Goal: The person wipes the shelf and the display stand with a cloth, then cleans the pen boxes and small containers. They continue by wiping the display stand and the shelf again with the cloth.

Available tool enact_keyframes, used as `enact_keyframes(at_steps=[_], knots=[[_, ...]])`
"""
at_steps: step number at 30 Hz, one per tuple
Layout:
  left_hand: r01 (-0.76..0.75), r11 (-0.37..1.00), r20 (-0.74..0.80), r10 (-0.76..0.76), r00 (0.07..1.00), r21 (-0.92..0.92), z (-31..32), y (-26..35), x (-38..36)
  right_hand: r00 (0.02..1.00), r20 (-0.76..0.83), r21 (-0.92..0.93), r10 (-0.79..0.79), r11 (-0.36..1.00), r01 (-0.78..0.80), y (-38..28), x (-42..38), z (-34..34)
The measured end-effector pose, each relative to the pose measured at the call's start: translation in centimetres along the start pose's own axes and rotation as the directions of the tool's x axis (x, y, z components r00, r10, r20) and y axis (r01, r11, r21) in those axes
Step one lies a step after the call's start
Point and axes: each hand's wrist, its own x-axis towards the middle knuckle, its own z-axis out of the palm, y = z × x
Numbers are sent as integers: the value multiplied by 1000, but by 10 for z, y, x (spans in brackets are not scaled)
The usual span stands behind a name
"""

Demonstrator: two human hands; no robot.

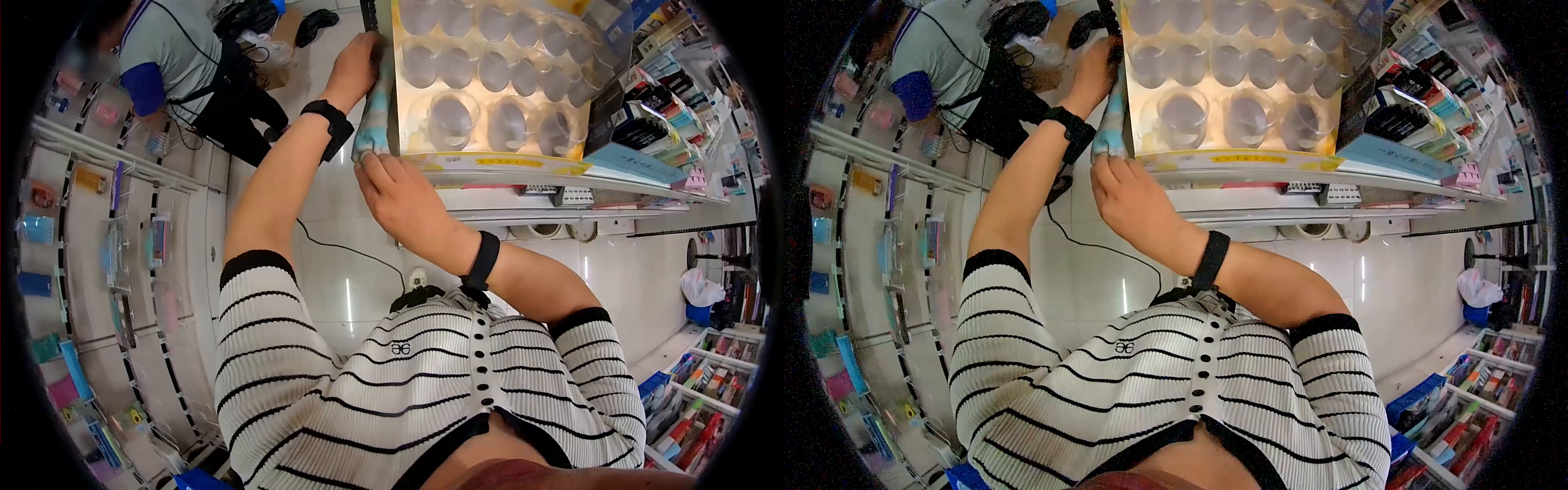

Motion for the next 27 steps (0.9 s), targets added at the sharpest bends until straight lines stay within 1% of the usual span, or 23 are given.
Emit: enact_keyframes(at_steps=[1,3,6,10,12,13,15,16,18,19,21,22,24,27], knots=[[-6,1000,2,6,1000,-4,1,-2,1,1000,-1,-4,6,1000,-6,-2,0,-1],[-26,999,63,29,998,-47,2,-9,2,999,32,-29,19,999,-18,-5,1,-3],[-76,997,59,77,995,-24,7,-15,8,998,65,-12,17,1000,-16,-8,3,2],[-38,999,111,41,993,-28,5,-15,5,998,62,-41,15,999,-13,-9,0,13],[-118,991,197,127,972,-57,-1,-14,4,998,59,-61,-32,997,36,-8,1,13],[-117,991,198,126,972,-58,-8,-5,3,998,60,-60,-32,998,35,-8,0,16],[-87,996,265,89,960,-18,-24,16,0,995,84,27,-56,998,54,-8,-3,23],[-87,996,263,88,961,-16,-30,23,-3,995,83,27,-58,998,56,-7,-3,22],[-114,993,337,94,937,40,-39,33,-9,987,102,51,-123,992,118,-5,-4,19],[-113,993,337,92,937,42,-39,32,-14,987,101,53,-124,991,119,-6,-5,20],[-200,979,335,198,921,-29,-41,30,-25,978,11,109,-209,972,207,-8,-8,24],[-218,973,305,231,924,-77,-45,34,-32,978,9,109,-211,972,208,-10,-12,27],[-228,969,328,246,912,-93,-51,40,-42,944,-1,134,-329,936,326,-15,-21,33],[-219,967,369,251,895,-127,-60,49,-57,931,24,179,-365,917,356,-19,-34,38]])
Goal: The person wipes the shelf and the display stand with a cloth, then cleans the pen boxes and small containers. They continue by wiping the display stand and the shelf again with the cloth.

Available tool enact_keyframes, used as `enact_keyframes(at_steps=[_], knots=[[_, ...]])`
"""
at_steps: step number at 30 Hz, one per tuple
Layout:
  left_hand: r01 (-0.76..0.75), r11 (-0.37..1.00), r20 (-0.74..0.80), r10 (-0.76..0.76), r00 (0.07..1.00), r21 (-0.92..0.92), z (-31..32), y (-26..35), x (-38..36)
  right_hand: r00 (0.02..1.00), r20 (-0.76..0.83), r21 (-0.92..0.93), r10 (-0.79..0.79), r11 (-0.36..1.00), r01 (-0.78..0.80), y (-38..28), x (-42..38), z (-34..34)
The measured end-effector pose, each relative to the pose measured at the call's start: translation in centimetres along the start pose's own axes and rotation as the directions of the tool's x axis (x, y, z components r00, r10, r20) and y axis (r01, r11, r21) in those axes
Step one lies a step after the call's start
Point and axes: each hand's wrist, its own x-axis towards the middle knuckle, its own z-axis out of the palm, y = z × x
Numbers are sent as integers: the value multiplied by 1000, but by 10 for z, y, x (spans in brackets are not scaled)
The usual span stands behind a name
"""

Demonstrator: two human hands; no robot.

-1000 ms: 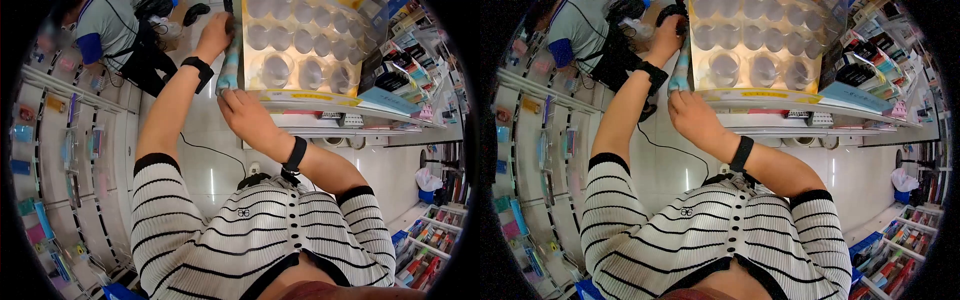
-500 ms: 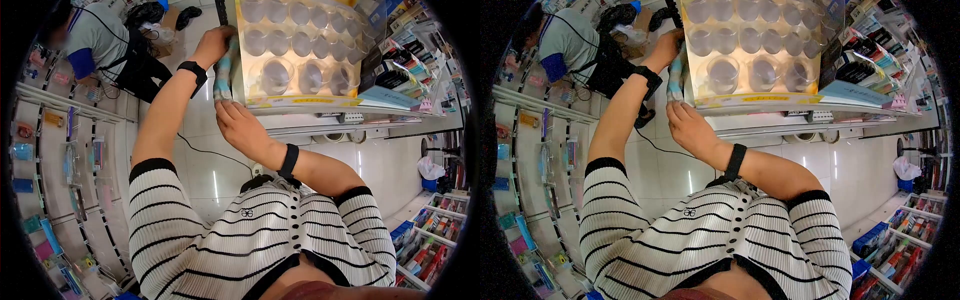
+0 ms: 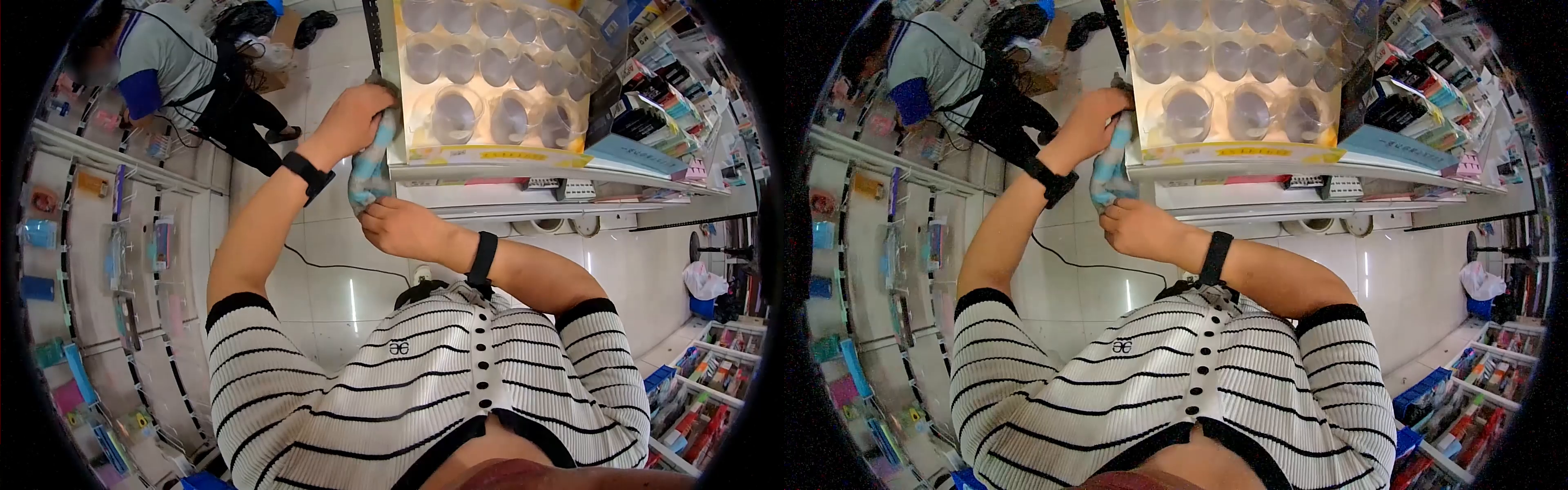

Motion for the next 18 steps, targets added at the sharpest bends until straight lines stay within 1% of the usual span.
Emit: enact_keyframes(at_steps=[1,3,5,7,9,10,12,13,14,15,16,17,18], knots=[[-20,1000,-25,20,999,-13,2,3,-7,1000,-1,-1,-1,1000,1,-1,-3,-1],[-43,999,-50,42,998,-24,0,12,-17,997,53,45,-59,997,57,0,-10,-4],[-75,997,-77,73,994,-15,-5,26,-25,996,45,46,-81,996,79,0,-15,-10],[-76,996,-60,74,995,-42,-8,36,-32,994,38,49,-100,994,98,2,-20,-14],[-76,995,-42,73,996,-70,-11,46,-39,993,44,124,-112,987,106,6,-29,-15],[-69,994,-35,66,997,-80,-13,53,-42,993,44,125,-109,987,103,7,-34,-15],[-62,994,-23,61,998,-95,-13,59,-48,995,87,195,-45,980,28,11,-46,-17],[-33,995,-20,31,999,-96,-12,58,-51,995,87,197,-40,980,23,14,-53,-21],[-2,995,-17,0,1000,-99,-12,59,-54,992,129,188,-2,982,-22,16,-61,-27],[-3,995,-13,2,1000,-102,-13,62,-57,985,171,177,36,982,-67,19,-69,-34],[41,998,-52,-43,998,-46,-15,66,-58,984,171,175,41,982,-72,22,-78,-42],[88,996,-89,-87,992,5,-16,70,-61,983,147,172,106,976,-131,23,-87,-50],[83,997,-82,-82,993,0,-16,73,-66,977,121,171,173,966,-192,25,-97,-59]])
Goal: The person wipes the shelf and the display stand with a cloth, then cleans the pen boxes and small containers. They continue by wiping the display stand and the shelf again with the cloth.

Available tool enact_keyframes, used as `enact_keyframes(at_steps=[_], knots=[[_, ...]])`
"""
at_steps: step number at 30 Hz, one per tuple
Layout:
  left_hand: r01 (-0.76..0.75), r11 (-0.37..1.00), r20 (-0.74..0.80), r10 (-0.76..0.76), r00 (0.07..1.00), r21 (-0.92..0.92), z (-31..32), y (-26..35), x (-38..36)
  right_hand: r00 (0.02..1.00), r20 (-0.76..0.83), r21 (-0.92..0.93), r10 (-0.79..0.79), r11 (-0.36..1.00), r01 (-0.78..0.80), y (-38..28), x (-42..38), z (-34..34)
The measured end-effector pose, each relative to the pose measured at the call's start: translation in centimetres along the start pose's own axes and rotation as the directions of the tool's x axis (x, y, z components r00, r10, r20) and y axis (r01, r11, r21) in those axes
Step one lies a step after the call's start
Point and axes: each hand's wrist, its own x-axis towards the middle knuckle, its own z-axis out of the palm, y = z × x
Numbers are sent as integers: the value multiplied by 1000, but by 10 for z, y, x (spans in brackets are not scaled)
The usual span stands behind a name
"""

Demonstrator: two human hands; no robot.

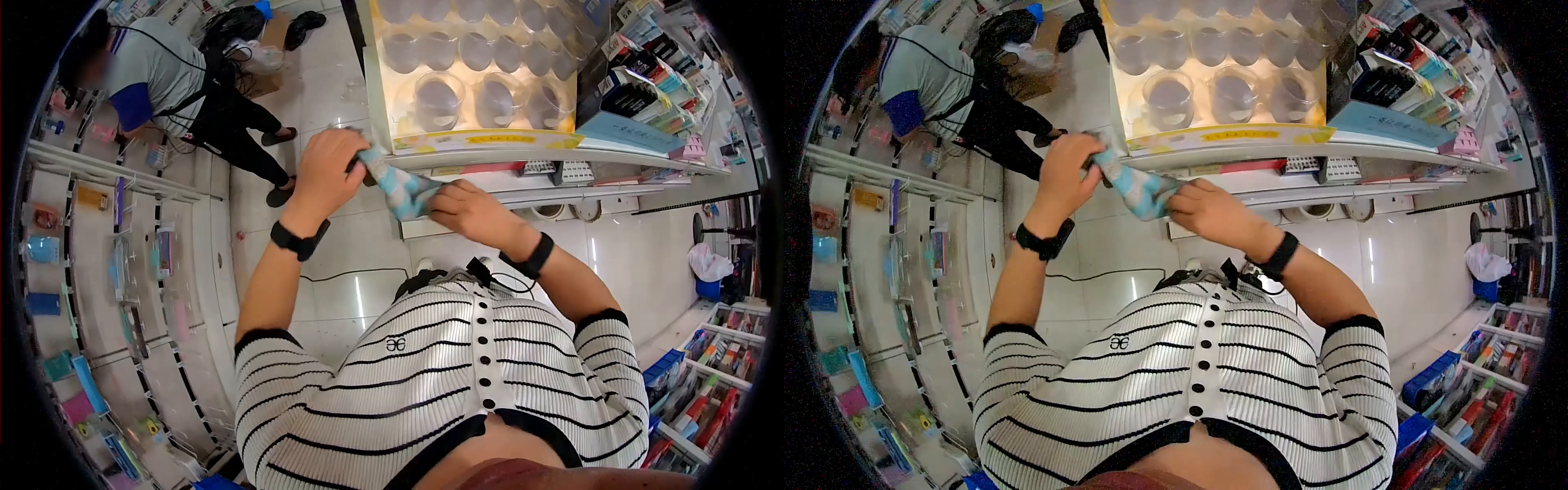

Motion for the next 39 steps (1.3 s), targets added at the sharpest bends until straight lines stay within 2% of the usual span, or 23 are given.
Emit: enact_keyframes(at_steps=[1,3,4,6,8,10,13,20,28,37,39], knots=[[43,999,-96,-41,994,20,0,3,-6,1000,0,2,9,1000,-9,3,-11,-8],[119,990,-238,-98,966,73,-1,12,-19,980,-125,28,155,988,-152,6,-33,-22],[117,991,-234,-98,967,68,0,19,-25,979,-123,29,161,987,-158,9,-41,-29],[258,966,-299,-243,923,11,5,32,-36,923,-253,-46,290,949,-311,9,-54,-37],[232,971,-311,-205,928,54,14,43,-39,888,-313,-42,337,929,-368,12,-59,-40],[289,957,-376,-263,888,11,23,58,-37,846,-374,-40,380,905,-424,13,-64,-44],[280,959,-407,-271,873,-38,31,73,-31,766,-460,-27,449,855,-518,8,-69,-47],[202,978,-376,-204,904,-45,46,84,-18,713,-483,-1,508,814,-581,3,-101,-51],[201,977,-275,-212,938,-68,62,109,0,652,-575,-45,494,777,-628,8,-133,-64],[9,994,-235,-34,971,-107,100,161,67,596,-664,-129,452,716,-686,42,-207,-99],[21,996,-204,-40,978,-91,110,182,87,576,-678,-128,456,699,-704,56,-230,-109]])
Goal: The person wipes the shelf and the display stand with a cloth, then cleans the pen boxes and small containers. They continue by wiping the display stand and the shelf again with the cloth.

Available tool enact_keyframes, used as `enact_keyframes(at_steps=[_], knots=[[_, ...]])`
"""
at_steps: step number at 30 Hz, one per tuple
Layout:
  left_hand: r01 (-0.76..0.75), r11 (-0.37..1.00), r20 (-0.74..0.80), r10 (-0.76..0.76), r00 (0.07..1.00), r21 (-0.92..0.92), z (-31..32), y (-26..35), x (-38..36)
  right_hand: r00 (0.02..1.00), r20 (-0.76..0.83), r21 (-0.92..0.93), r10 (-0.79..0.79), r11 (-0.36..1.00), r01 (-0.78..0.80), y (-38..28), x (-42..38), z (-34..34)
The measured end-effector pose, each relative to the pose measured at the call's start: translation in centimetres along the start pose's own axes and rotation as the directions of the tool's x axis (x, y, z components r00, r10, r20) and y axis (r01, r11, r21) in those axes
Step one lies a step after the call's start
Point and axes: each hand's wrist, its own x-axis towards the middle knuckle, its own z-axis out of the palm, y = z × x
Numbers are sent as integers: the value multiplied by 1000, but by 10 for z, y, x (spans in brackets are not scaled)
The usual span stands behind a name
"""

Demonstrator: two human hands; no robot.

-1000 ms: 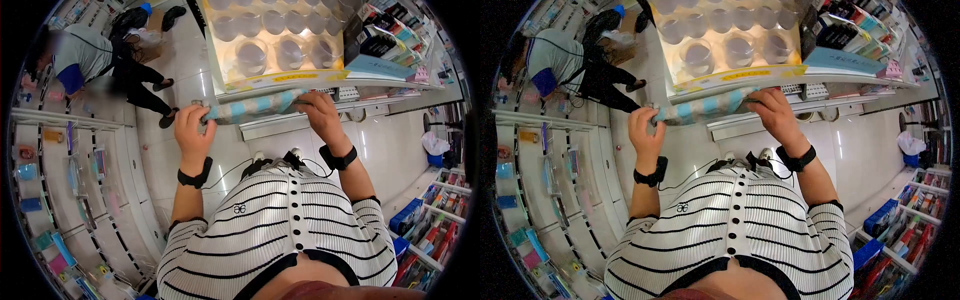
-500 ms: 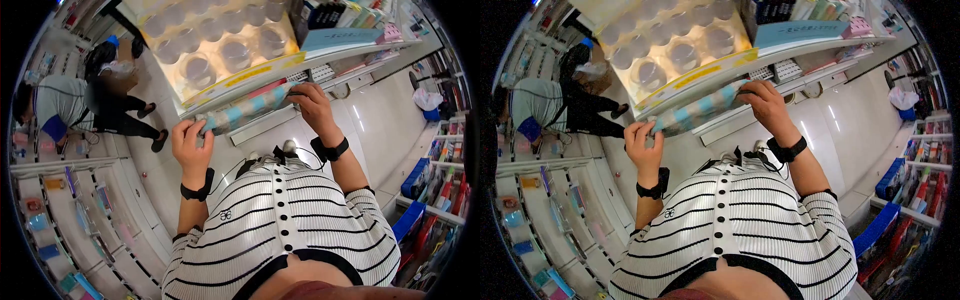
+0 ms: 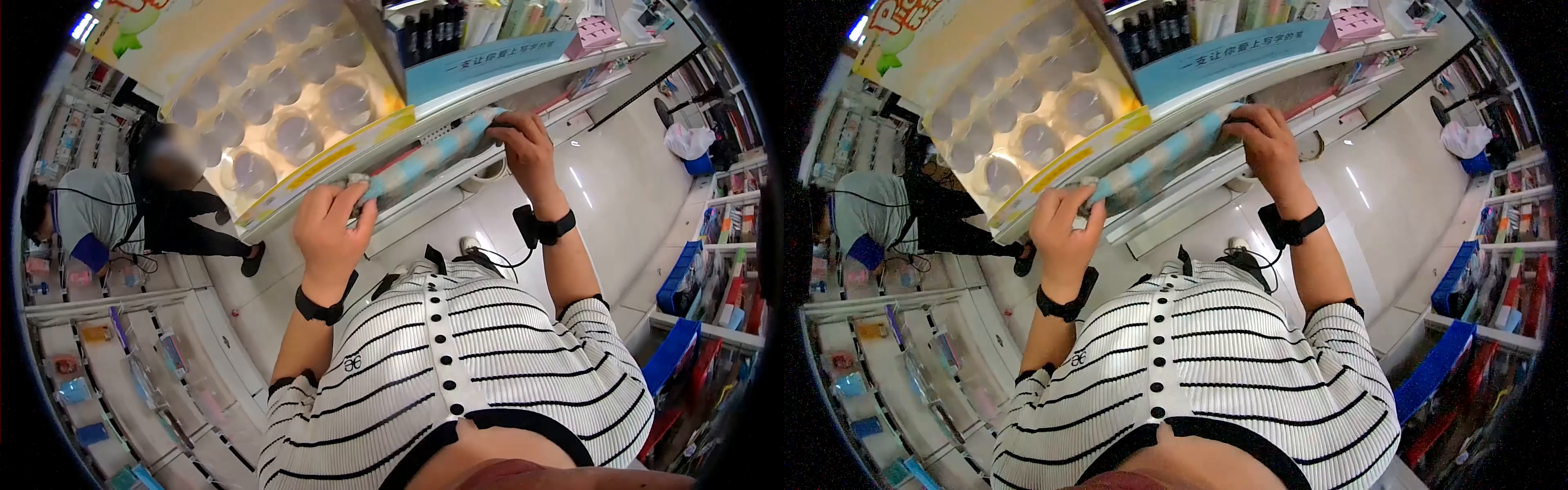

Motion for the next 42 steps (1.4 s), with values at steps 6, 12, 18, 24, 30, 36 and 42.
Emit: enact_keyframes(at_steps=[6,12,18,24,30,36,42], knots=[[-6,993,-75,15,997,116,67,49,52,998,-62,15,-18,1000,19,88,10,-27],[304,930,-63,-297,953,206,125,68,75,1000,-19,178,-15,984,18,147,22,-34],[398,893,-83,-389,917,212,150,77,78,1000,-23,249,-17,968,23,177,21,-32],[369,920,-109,-356,928,133,148,84,81,999,-39,281,15,960,-3,180,20,-31],[352,922,-118,-336,934,163,148,90,75,998,-20,267,57,962,-50,178,13,-33],[320,945,-131,-309,942,69,148,95,65,1000,-12,241,22,970,-19,174,4,-45],[203,937,-102,-181,978,284,142,104,45,1000,0,202,-5,979,5,174,-11,-47]])
